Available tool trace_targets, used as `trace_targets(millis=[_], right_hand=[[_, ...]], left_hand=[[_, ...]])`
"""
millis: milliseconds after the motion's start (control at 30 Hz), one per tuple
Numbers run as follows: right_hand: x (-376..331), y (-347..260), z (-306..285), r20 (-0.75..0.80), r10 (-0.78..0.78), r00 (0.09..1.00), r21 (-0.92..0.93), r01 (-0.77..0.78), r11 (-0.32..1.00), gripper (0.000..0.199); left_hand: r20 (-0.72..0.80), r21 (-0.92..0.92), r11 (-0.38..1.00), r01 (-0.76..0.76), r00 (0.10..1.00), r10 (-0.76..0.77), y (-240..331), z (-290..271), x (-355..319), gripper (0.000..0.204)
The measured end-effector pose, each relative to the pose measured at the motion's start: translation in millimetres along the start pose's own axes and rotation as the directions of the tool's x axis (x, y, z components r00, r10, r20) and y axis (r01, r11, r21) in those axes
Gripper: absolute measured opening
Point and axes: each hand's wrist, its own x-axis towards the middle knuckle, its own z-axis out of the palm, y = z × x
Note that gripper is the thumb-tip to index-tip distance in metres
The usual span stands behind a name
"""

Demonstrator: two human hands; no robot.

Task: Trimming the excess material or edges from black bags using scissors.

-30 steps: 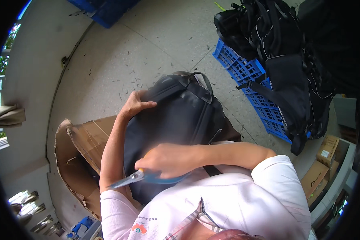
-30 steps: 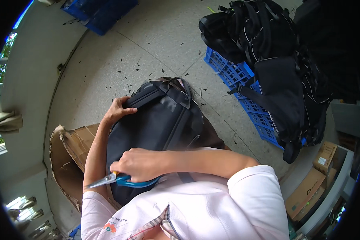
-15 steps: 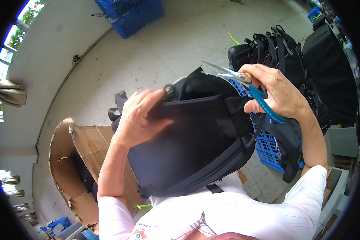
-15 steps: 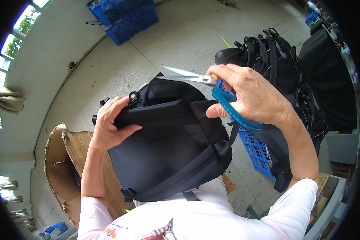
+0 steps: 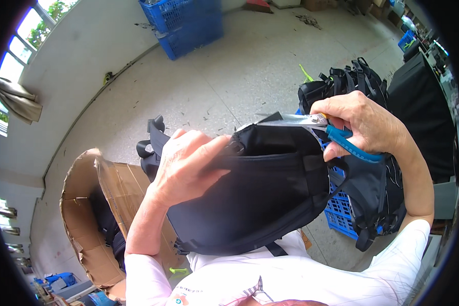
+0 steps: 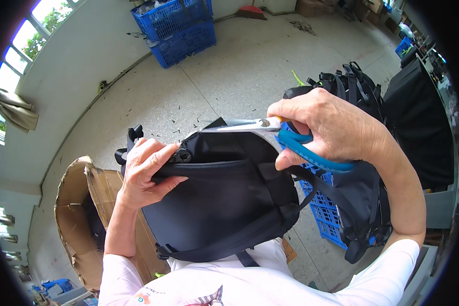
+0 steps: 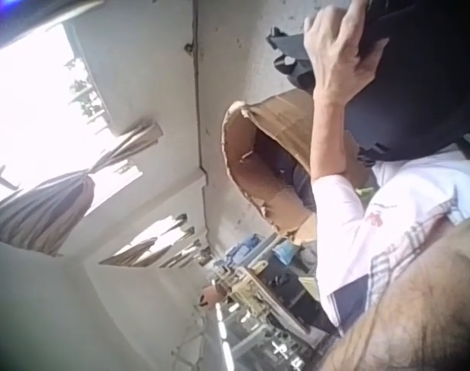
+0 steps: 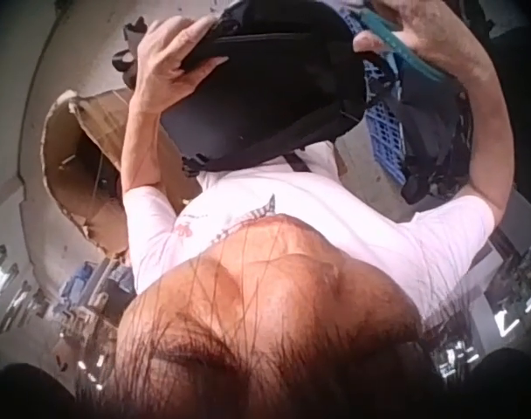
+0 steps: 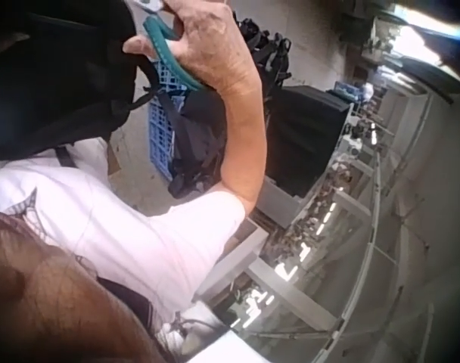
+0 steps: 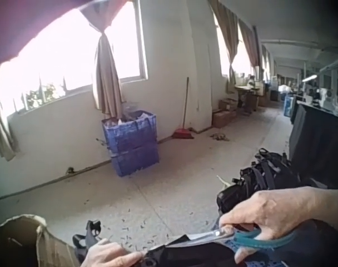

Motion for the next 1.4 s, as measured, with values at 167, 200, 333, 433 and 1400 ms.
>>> trace_targets(millis=[167, 200, 333, 433, 1400], right_hand=[[-3.9, -12.5, -8.6, -0.078, -0.189, 0.979, -0.244, 0.165, 0.956, 0.061], [-4.1, -17.1, -11.9, -0.034, -0.141, 0.989, -0.206, 0.132, 0.970, 0.061], [-4.9, -20.1, -9.6, 0.031, -0.078, 0.996, -0.112, 0.081, 0.990, 0.055], [-9.6, -26.8, -9.3, -0.035, -0.138, 0.990, -0.192, 0.129, 0.973, 0.048], [-15.8, -44.1, -3.6, 0.066, -0.246, 0.967, -0.445, 0.250, 0.860, 0.056]], left_hand=[[-0.005, 0.015, 1.000, 0.016, 1.000, -0.016, 4.4, -6.9, -3.4, 0.059], [-0.005, 0.019, 1.000, 0.004, 1.000, -0.004, 4.5, -7.7, -3.6, 0.059], [-0.032, 0.009, 1.000, -0.025, 0.999, 0.025, 6.9, -8.0, -7.0, 0.058], [-0.017, 0.050, 0.999, -0.022, 1.000, 0.022, 7.4, -9.4, -7.9, 0.056], [0.048, 0.138, 0.983, -0.118, 0.992, 0.113, 23.0, -1.2, -18.2, 0.050]])
